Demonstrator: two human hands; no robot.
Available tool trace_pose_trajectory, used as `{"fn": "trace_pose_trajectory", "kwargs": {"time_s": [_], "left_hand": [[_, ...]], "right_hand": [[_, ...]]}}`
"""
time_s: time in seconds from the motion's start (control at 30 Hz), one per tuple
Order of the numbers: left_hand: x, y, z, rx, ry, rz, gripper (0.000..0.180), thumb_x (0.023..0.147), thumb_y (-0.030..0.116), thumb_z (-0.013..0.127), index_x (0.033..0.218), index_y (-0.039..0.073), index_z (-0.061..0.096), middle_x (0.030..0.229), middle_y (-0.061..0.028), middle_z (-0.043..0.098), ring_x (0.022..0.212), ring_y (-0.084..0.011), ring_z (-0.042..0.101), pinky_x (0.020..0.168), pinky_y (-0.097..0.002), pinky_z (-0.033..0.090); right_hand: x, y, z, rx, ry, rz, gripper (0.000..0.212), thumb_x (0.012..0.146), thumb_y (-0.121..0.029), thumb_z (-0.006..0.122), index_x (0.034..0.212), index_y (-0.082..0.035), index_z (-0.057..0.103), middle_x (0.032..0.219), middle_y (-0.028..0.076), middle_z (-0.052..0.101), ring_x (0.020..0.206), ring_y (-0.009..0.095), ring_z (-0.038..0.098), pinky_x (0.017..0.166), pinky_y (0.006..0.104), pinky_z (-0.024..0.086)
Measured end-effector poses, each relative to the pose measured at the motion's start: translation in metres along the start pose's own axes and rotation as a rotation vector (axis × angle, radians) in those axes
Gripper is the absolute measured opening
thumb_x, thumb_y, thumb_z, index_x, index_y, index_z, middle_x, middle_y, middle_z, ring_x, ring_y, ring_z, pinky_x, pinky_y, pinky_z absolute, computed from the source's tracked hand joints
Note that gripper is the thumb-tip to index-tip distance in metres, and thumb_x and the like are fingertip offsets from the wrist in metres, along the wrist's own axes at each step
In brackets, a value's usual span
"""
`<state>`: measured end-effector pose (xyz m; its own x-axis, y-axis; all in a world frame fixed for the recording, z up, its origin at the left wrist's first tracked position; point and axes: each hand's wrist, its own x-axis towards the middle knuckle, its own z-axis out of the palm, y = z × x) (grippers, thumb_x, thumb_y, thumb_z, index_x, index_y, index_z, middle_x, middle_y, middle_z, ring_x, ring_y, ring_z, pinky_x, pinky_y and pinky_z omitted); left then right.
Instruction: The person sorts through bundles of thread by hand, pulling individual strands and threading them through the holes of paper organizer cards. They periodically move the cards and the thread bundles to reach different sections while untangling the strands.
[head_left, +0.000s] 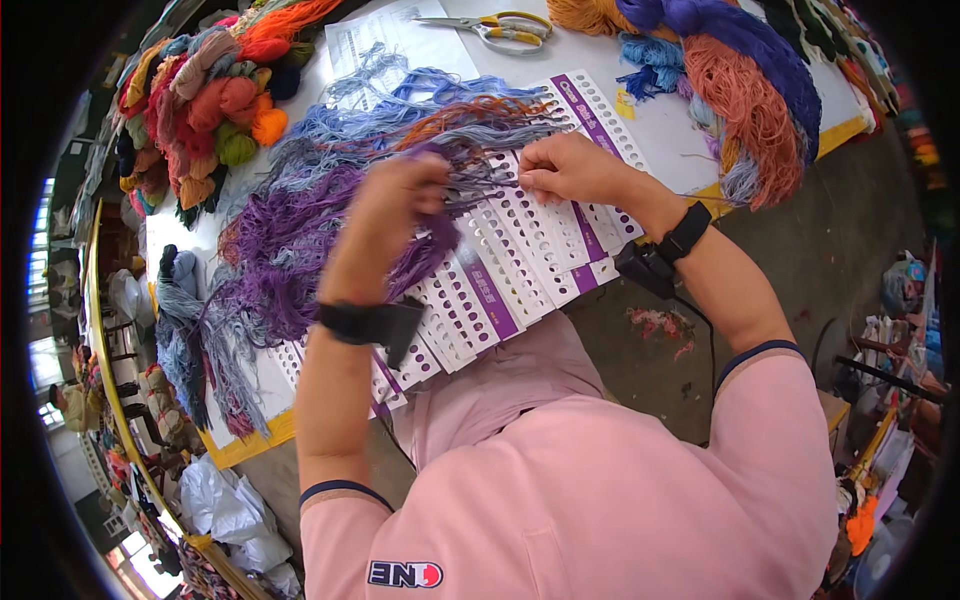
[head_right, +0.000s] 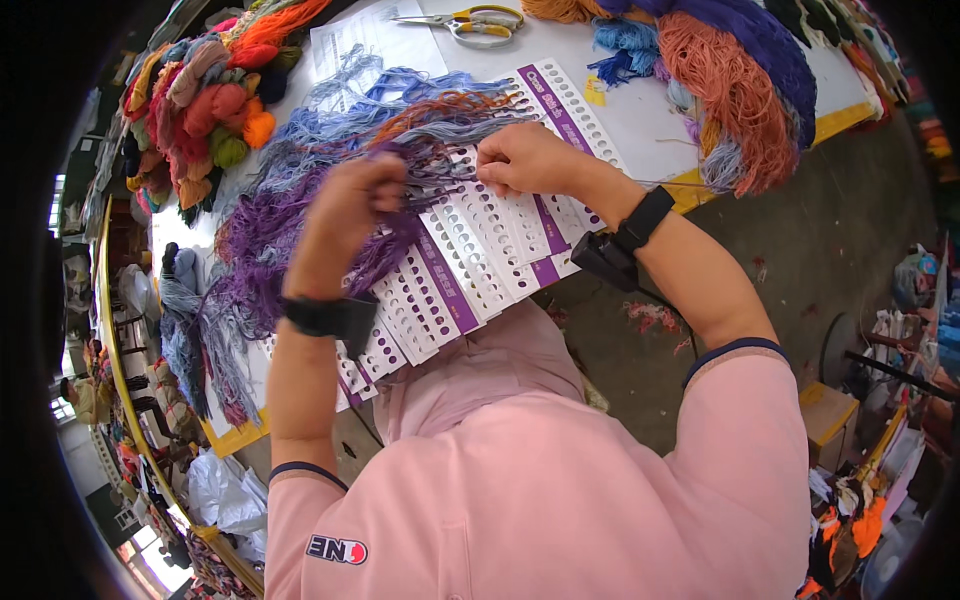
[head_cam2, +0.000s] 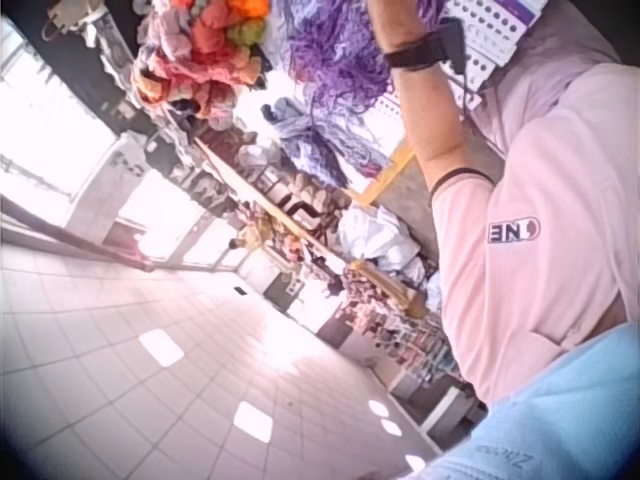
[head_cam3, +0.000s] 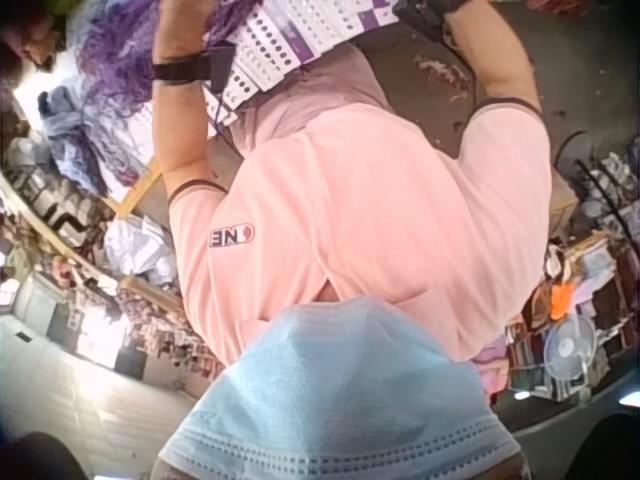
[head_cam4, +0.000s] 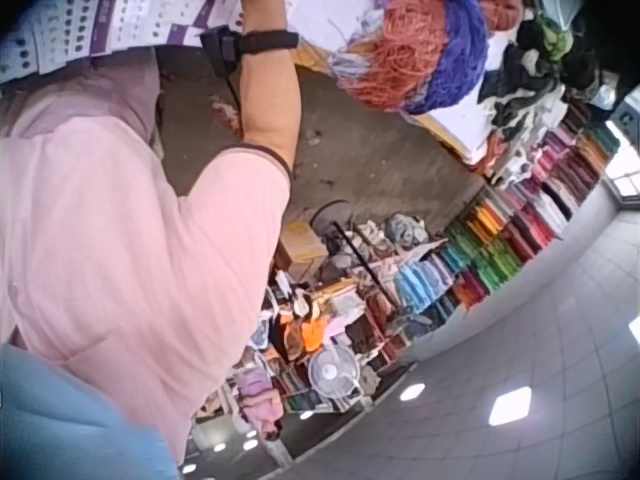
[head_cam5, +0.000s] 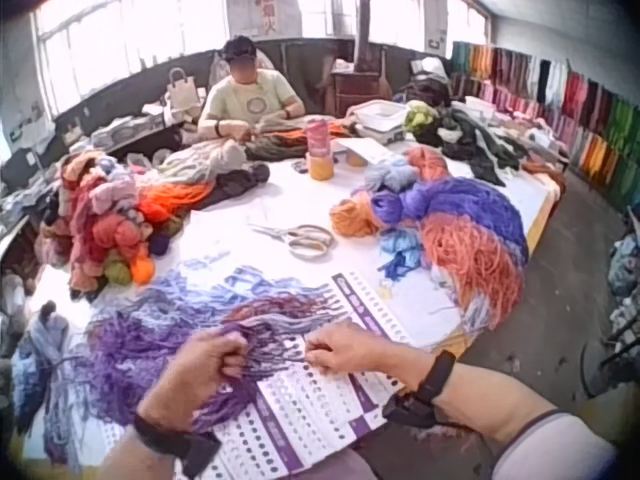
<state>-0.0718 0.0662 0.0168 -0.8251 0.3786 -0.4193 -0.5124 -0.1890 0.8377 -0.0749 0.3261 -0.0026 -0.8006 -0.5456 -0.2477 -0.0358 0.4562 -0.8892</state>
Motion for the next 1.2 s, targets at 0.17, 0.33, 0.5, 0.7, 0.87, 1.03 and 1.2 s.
{"fn": "trace_pose_trajectory", "kwargs": {"time_s": [0.17,0.33,0.5,0.7,0.87,1.03,1.2], "left_hand": [[-0.067,0.095,-0.181,-0.083,0.745,0.445,0.006,0.09,0.003,0.06,0.088,-0.002,0.058,0.07,0.0021,0.051,0.051,-0.0038,0.038,0.046,-0.0177,0.031],[-0.068,0.067,-0.102,0.133,0.342,0.308,0.017,0.092,0.014,0.061,0.091,-0.002,0.065,0.072,-0.002,0.061,0.05,-0.0014,0.037,0.045,-0.0175,0.031],[-0.042,-0.002,0.015,-0.478,-0.076,0.007,0.033,0.1,0.02,0.046,0.12,-0.004,0.057,0.117,-0.0147,0.062,0.11,-0.0278,0.059,0.095,-0.0442,0.049],[-0.039,-0.021,0.028,-0.483,-0.17,0.018,0.042,0.101,0.024,0.042,0.134,-0.001,0.047,0.132,-0.0149,0.053,0.122,-0.0281,0.052,0.102,-0.0518,0.043],[-0.038,-0.024,0.026,-0.443,-0.17,0.044,0.044,0.101,0.026,0.042,0.135,-0.001,0.047,0.128,-0.0161,0.055,0.116,-0.0283,0.056,0.099,-0.0527,0.045],[-0.04,-0.023,0.027,-0.517,-0.197,0.028,0.043,0.101,0.026,0.042,0.135,-0.001,0.047,0.127,-0.0158,0.056,0.115,-0.0277,0.057,0.098,-0.0531,0.046],[-0.04,-0.024,0.025,-0.539,-0.226,0.026,0.043,0.101,0.027,0.042,0.135,0.0,0.047,0.126,-0.0141,0.057,0.108,-0.0257,0.058,0.098,-0.0517,0.046]], "right_hand": [[0.002,-0.009,0.007,-0.086,0.03,-0.06,0.011,0.084,-0.011,0.058,0.079,-0.004,0.066,0.065,0.003,0.067,0.057,0.01,0.064,0.057,0.0246,0.049],[-0.003,-0.013,0.009,-0.18,0.05,-0.095,0.011,0.086,-0.012,0.06,0.082,-0.002,0.064,0.066,0.005,0.065,0.059,0.012,0.063,0.058,0.0275,0.048],[-0.001,-0.003,0.026,-0.32,0.248,-0.272,0.016,0.083,-0.017,0.066,0.087,-0.001,0.065,0.076,0.01,0.068,0.069,0.017,0.066,0.063,0.0316,0.049],[0.004,-0.04,0.068,0.304,0.206,-0.13,0.018,0.087,-0.017,0.066,0.087,0.001,0.063,0.079,0.005,0.064,0.074,0.011,0.061,0.064,0.0294,0.051],[-0.002,-0.047,0.07,0.77,0.052,-0.014,0.012,0.094,-0.016,0.059,0.092,-0.004,0.059,0.084,0.0,0.06,0.07,0.008,0.056,0.069,0.0283,0.055],[-0.009,-0.056,0.07,0.918,0.115,0.026,0.008,0.096,-0.015,0.057,0.095,-0.006,0.057,0.076,-0.002,0.055,0.066,0.006,0.052,0.064,0.0237,0.052],[-0.009,-0.043,0.067,0.945,0.059,0.027,0.01,0.097,-0.016,0.055,0.097,-0.006,0.058,0.074,-0.002,0.054,0.062,0.005,0.05,0.057,0.0205,0.045]]}}
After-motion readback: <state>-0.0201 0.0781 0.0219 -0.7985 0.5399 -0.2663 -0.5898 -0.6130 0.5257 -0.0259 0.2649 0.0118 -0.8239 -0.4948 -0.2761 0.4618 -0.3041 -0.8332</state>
